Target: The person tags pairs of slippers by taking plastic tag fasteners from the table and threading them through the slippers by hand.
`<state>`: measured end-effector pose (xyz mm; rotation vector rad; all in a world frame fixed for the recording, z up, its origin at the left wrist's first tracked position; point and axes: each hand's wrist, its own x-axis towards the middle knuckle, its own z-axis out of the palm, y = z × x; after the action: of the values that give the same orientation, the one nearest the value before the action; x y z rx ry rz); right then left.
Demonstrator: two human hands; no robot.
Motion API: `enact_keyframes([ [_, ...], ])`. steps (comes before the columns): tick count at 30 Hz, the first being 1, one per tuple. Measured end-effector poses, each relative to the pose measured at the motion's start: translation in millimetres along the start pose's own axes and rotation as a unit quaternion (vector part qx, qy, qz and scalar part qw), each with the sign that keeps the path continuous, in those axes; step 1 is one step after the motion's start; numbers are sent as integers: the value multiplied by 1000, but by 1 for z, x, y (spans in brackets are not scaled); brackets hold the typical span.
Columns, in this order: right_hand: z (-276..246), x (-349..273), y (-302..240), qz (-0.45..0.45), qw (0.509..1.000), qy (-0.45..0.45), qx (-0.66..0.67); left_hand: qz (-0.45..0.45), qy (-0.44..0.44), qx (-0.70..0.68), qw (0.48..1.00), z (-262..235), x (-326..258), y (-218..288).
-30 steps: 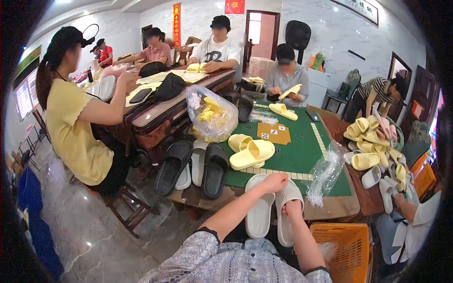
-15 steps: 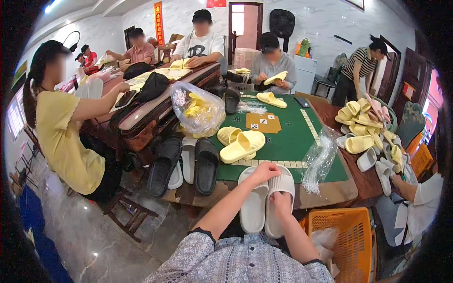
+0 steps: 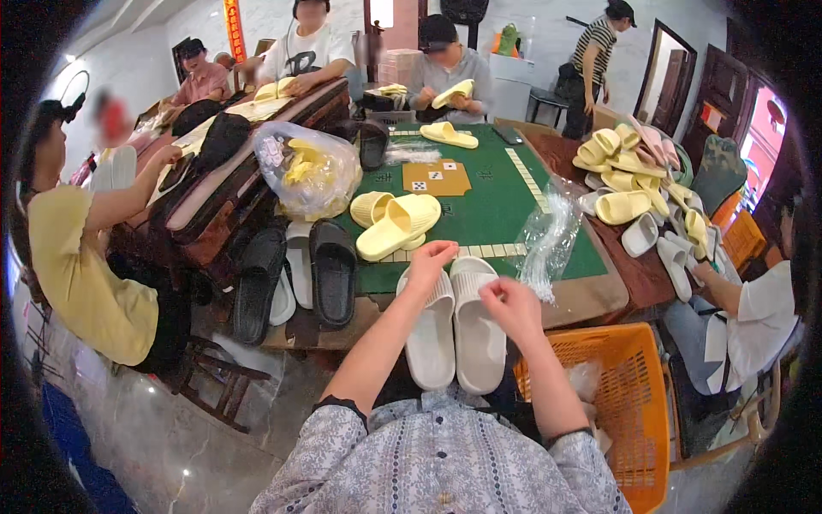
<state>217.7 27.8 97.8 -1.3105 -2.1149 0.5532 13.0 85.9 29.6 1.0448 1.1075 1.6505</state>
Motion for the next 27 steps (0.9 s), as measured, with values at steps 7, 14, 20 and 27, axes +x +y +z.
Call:
enact_keyframes([
  [7, 67, 86, 28, -34, 988, 62, 137, -18, -24, -66, 997, -2, 5, -16],
  [14, 91, 85, 39, 43, 912, 32, 406, -24, -17, -73, 997, -8, 2, -14],
  [20, 94, 81, 33, 28, 915, 42, 401, -17, 7, -84, 996, -8, 3, -14],
  [27, 95, 76, 34, -3, 919, 65, 390, -23, 21, -68, 997, -5, 0, -14],
])
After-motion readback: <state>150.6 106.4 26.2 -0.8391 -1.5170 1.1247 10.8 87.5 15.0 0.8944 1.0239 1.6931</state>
